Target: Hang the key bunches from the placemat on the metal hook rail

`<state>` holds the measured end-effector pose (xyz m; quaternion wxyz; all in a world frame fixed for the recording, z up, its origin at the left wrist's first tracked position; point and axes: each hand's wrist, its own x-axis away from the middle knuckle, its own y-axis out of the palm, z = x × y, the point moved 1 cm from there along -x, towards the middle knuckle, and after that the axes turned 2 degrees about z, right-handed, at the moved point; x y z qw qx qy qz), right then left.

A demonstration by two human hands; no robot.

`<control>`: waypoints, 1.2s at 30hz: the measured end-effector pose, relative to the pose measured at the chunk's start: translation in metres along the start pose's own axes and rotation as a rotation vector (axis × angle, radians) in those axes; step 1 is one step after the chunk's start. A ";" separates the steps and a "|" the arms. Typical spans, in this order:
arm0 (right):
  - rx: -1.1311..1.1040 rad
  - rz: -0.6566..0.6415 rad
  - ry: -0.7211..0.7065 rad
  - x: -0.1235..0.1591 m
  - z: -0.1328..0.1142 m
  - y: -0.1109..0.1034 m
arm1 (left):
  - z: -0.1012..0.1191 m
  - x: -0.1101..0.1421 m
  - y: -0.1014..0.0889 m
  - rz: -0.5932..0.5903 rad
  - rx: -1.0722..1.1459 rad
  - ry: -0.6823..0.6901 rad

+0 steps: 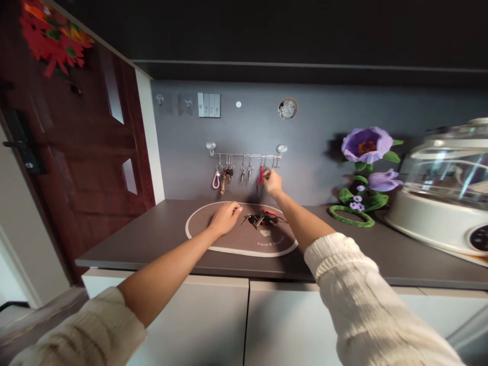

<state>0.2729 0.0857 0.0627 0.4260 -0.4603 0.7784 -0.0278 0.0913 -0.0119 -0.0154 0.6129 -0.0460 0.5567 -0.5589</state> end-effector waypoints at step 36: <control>-0.132 -0.131 0.118 0.104 0.041 -0.046 | 0.010 -0.029 0.019 -0.129 0.100 -0.059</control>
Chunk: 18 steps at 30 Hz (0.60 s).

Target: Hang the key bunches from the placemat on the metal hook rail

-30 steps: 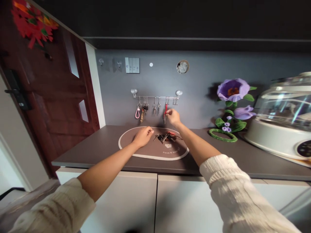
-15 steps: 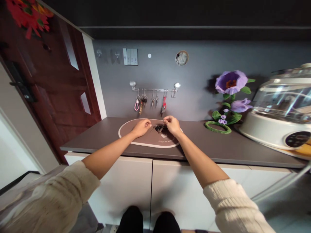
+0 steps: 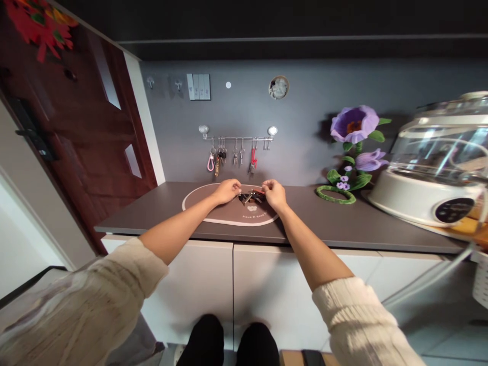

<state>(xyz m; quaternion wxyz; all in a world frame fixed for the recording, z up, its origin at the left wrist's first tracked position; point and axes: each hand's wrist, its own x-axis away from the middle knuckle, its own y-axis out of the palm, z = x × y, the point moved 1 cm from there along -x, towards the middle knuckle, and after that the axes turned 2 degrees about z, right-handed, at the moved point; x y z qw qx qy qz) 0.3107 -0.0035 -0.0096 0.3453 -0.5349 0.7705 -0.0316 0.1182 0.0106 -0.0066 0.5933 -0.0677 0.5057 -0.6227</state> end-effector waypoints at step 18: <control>0.323 -0.063 -0.186 0.018 -0.016 0.008 | -0.019 0.016 0.004 -0.051 -0.104 0.035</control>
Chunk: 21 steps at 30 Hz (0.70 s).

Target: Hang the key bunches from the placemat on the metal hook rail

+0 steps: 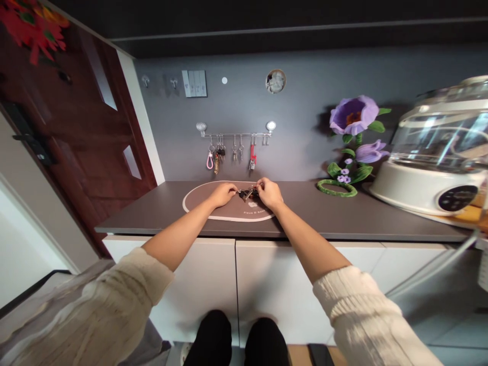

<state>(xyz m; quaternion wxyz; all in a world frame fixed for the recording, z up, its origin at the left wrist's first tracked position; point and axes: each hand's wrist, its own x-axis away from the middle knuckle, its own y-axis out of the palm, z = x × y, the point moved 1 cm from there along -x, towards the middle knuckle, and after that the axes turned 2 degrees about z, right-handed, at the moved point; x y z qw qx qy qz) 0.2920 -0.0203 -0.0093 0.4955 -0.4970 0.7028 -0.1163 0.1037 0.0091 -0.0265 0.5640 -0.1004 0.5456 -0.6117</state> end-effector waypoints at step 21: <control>-0.031 0.017 -0.188 0.001 -0.010 0.004 | 0.014 -0.003 -0.008 0.182 0.955 -0.273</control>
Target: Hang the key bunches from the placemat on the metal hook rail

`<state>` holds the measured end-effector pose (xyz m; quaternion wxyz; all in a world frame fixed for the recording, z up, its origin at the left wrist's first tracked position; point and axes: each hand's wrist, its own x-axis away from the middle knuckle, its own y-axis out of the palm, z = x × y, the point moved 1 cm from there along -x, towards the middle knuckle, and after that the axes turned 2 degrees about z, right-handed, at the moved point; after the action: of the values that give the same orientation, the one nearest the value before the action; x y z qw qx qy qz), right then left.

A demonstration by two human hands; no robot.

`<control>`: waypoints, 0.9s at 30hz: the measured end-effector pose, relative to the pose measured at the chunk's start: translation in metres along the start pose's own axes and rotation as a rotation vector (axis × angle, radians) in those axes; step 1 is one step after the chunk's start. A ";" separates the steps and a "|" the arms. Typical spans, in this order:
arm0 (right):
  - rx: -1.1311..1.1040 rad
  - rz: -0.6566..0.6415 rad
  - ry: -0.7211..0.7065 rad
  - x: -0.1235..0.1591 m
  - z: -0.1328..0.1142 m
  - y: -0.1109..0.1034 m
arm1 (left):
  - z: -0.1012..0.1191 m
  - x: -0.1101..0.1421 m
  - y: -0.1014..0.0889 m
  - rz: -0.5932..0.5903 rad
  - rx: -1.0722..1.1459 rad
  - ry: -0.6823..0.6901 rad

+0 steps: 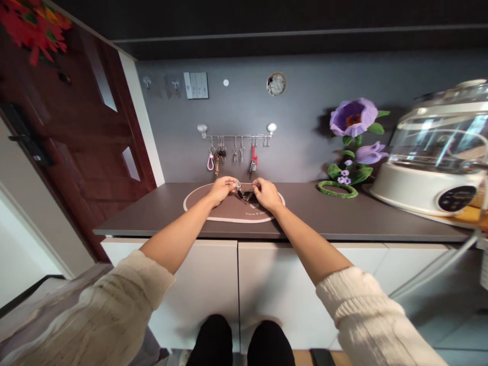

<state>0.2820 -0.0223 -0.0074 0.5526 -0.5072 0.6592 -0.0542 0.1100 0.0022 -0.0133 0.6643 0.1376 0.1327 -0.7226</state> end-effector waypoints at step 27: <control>-0.182 -0.066 -0.178 -0.001 -0.010 0.002 | 0.013 0.004 0.002 -0.085 0.079 0.123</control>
<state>0.2728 -0.0258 -0.0045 0.5585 -0.5794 0.5927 0.0330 0.1117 -0.0061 -0.0028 0.6176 0.2018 0.1505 -0.7451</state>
